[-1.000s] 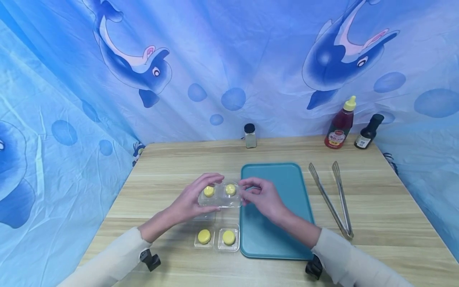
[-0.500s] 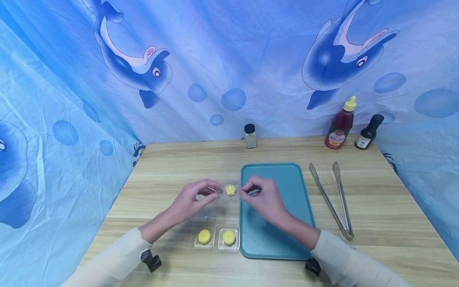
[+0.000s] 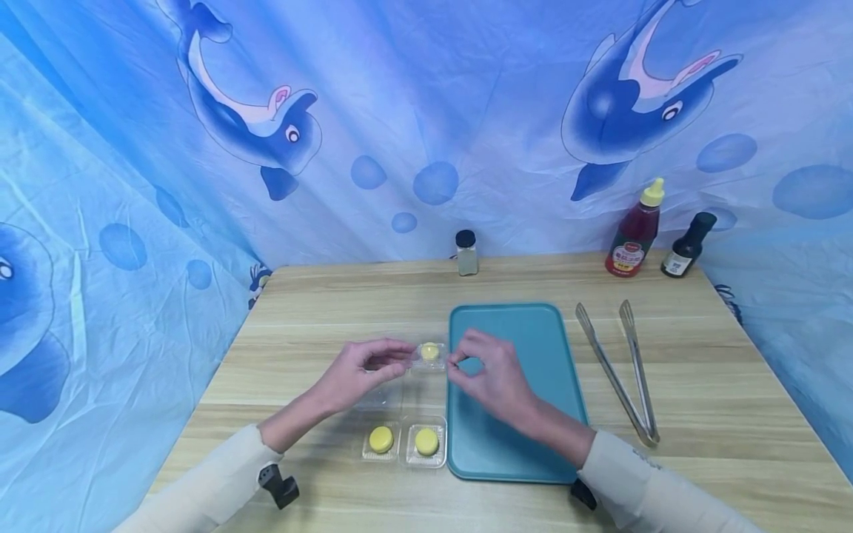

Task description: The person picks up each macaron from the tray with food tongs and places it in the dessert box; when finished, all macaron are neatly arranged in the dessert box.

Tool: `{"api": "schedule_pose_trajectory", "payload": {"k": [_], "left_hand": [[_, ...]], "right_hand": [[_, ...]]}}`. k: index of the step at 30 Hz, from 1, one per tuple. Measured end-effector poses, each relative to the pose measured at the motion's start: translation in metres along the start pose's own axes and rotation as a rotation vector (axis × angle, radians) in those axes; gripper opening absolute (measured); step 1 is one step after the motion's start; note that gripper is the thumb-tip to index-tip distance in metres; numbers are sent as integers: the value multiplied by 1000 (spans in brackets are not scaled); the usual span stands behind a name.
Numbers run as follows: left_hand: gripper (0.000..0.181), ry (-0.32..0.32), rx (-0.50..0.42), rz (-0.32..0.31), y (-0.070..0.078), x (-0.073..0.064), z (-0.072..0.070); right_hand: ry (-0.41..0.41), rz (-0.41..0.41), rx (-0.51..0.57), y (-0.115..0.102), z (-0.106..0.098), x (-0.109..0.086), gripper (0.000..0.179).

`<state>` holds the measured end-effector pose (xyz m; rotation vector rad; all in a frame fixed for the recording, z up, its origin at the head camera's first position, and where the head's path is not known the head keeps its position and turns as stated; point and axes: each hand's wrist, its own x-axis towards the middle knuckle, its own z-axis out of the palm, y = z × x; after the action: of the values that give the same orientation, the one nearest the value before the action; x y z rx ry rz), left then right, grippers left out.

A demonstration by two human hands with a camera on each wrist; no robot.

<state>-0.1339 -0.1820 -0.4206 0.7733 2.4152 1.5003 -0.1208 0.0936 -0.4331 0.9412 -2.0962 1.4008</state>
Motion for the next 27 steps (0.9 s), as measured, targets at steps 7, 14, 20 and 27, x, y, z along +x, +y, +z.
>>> {"api": "schedule_pose_trajectory", "payload": {"k": [7, 14, 20, 27], "left_hand": [[53, -81, -141, -99, 2, -1, -2], [50, -71, -67, -19, -2, -4, -1], [56, -51, 83, 107, -7, -9, -1], [64, -22, 318, 295, -16, -20, 2]], "right_hand": [[-9, -101, -11, 4, 3, -6, 14], [-64, -21, -32, 1, 3, -6, 27], [-277, 162, 15, -6, -2, -6, 53], [-440, 320, 76, -10, -2, -15, 68]]}}
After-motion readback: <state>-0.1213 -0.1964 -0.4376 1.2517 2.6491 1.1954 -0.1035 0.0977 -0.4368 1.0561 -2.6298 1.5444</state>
